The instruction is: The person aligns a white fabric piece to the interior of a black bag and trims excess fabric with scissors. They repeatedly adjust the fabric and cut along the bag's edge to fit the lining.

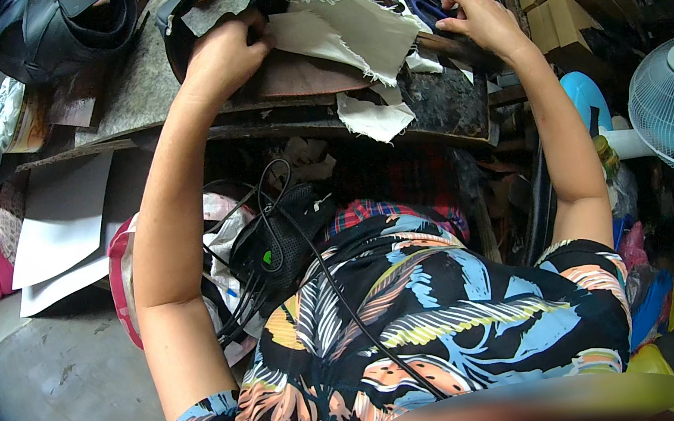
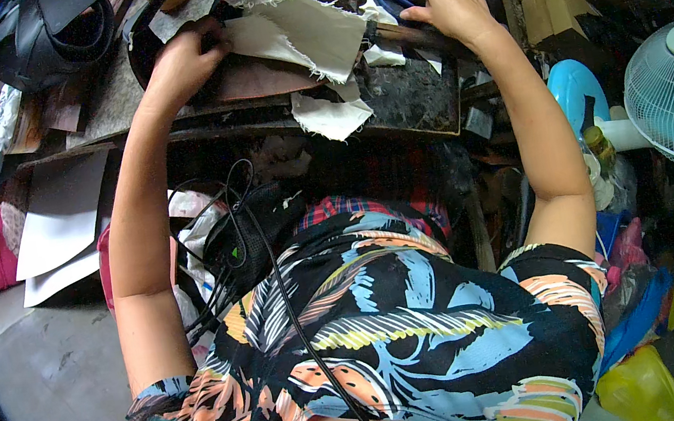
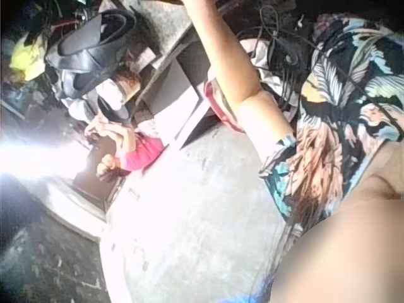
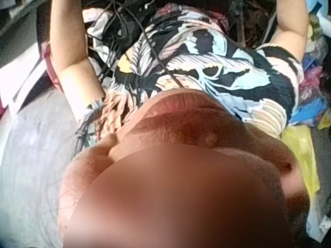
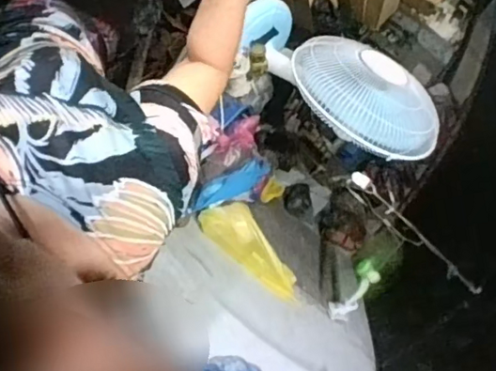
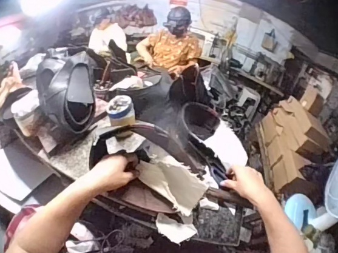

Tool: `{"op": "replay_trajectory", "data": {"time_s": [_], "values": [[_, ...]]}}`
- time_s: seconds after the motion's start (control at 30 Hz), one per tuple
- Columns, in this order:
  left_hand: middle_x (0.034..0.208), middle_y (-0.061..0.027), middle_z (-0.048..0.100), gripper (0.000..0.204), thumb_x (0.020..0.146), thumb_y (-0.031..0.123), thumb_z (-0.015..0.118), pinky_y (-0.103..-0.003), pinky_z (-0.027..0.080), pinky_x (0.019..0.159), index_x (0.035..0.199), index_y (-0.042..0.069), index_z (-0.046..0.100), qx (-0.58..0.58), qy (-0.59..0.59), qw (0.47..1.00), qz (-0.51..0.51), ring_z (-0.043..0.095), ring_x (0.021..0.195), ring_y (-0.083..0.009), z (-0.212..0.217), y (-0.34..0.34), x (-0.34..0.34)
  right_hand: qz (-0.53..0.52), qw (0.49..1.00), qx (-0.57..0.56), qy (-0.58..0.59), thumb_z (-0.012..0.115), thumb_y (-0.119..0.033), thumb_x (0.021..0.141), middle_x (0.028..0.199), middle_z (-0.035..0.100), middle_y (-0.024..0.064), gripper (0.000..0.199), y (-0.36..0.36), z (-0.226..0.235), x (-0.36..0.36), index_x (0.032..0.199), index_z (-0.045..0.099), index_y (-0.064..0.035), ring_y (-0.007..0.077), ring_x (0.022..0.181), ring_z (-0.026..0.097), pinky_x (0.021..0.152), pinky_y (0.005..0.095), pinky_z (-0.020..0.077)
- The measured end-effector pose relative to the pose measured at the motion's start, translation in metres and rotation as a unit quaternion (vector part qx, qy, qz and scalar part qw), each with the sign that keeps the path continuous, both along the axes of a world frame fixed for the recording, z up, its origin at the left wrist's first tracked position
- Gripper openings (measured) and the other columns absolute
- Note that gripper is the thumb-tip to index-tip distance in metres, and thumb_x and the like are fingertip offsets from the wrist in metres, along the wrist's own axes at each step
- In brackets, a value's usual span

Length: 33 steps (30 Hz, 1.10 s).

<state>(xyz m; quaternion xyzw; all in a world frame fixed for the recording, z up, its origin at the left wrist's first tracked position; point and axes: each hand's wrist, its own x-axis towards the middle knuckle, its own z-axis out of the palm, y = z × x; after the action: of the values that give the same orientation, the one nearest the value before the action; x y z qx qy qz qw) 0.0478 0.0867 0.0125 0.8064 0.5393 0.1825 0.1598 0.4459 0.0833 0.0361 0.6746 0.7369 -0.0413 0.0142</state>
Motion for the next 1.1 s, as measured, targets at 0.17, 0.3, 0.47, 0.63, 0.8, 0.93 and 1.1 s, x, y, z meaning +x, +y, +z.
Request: {"op": "replay_trajectory", "data": {"time_s": [0.17, 0.3, 0.47, 0.63, 0.8, 0.93, 1.1], "values": [[0.103, -0.0224, 0.070, 0.040, 0.086, 0.035, 0.063, -0.045, 0.053, 0.086, 0.116, 0.008, 0.067, -0.013, 0.001, 1.000, -0.010, 0.068, 0.097, -0.0396, 0.004, 0.001, 0.002, 0.073, 0.990, 0.118, 0.009, 0.073, -0.040, 0.086, 0.112, 0.069, 0.0119, 0.046, 0.003, 0.001, 0.007, 0.122, 0.065, -0.0120, 0.0332, 0.101, 0.065, 0.090, 0.0448, 0.0500], [0.103, -0.0241, 0.069, 0.045, 0.083, 0.036, 0.064, -0.045, 0.053, 0.087, 0.117, 0.006, 0.067, -0.033, 0.001, 0.999, 0.000, 0.067, 0.097, -0.0399, 0.009, 0.003, 0.006, 0.123, 0.978, 0.161, -0.039, 0.075, -0.039, 0.081, 0.117, 0.068, 0.0086, 0.047, -0.002, -0.006, 0.003, 0.120, 0.068, -0.0143, 0.0298, 0.108, 0.064, 0.091, 0.0413, 0.0518], [0.106, -0.0248, 0.069, 0.048, 0.084, 0.037, 0.065, -0.045, 0.052, 0.089, 0.120, 0.005, 0.066, -0.076, 0.008, 0.997, 0.000, 0.067, 0.100, -0.0389, 0.012, 0.002, 0.003, 0.031, 0.999, 0.009, -0.018, 0.073, -0.032, 0.075, 0.107, 0.072, 0.0148, 0.050, 0.002, 0.005, -0.002, 0.121, 0.069, -0.0135, 0.0341, 0.101, 0.068, 0.089, 0.0440, 0.0534], [0.108, -0.0244, 0.069, 0.049, 0.089, 0.041, 0.065, -0.044, 0.051, 0.087, 0.121, 0.004, 0.064, -0.095, -0.004, 0.995, -0.019, 0.067, 0.098, -0.0392, 0.009, 0.005, 0.000, -0.144, 0.902, -0.182, 0.363, 0.072, -0.035, 0.080, 0.081, 0.062, -0.0019, 0.048, -0.008, 0.056, 0.015, 0.116, 0.068, -0.0041, 0.0041, 0.063, 0.051, 0.053, 0.0185, 0.0336], [0.108, -0.0237, 0.069, 0.038, 0.092, 0.032, 0.060, -0.043, 0.051, 0.088, 0.116, 0.003, 0.067, -0.082, -0.016, 0.996, -0.031, 0.067, 0.098, -0.0386, 0.004, 0.015, 0.000, 0.082, 0.850, -0.125, 0.505, 0.073, -0.026, 0.075, 0.082, 0.065, 0.0026, 0.048, -0.063, 0.084, -0.020, 0.115, 0.064, -0.0027, 0.0115, 0.081, 0.061, 0.068, 0.0210, 0.0461], [0.108, -0.0215, 0.070, 0.035, 0.092, 0.026, 0.057, -0.041, 0.052, 0.089, 0.115, 0.002, 0.067, -0.068, -0.057, 0.993, -0.073, 0.068, 0.097, -0.0364, 0.008, 0.018, -0.007, 0.105, 0.839, -0.322, 0.427, 0.078, -0.032, 0.082, 0.077, 0.066, 0.0023, 0.037, -0.075, 0.079, -0.084, 0.099, 0.066, -0.0017, 0.0085, 0.068, 0.061, 0.062, 0.0217, 0.0457], [0.089, -0.0237, 0.070, 0.031, 0.087, 0.028, 0.059, -0.040, 0.056, 0.079, 0.102, 0.007, 0.075, -0.158, -0.099, 0.981, 0.045, 0.071, 0.080, -0.0324, 0.017, 0.000, -0.016, 0.077, 0.869, -0.383, 0.303, 0.070, -0.061, 0.085, 0.058, 0.063, 0.0039, 0.060, -0.051, 0.056, -0.122, 0.081, 0.066, -0.0016, 0.0104, 0.051, 0.062, 0.048, 0.0238, 0.0472]]}}
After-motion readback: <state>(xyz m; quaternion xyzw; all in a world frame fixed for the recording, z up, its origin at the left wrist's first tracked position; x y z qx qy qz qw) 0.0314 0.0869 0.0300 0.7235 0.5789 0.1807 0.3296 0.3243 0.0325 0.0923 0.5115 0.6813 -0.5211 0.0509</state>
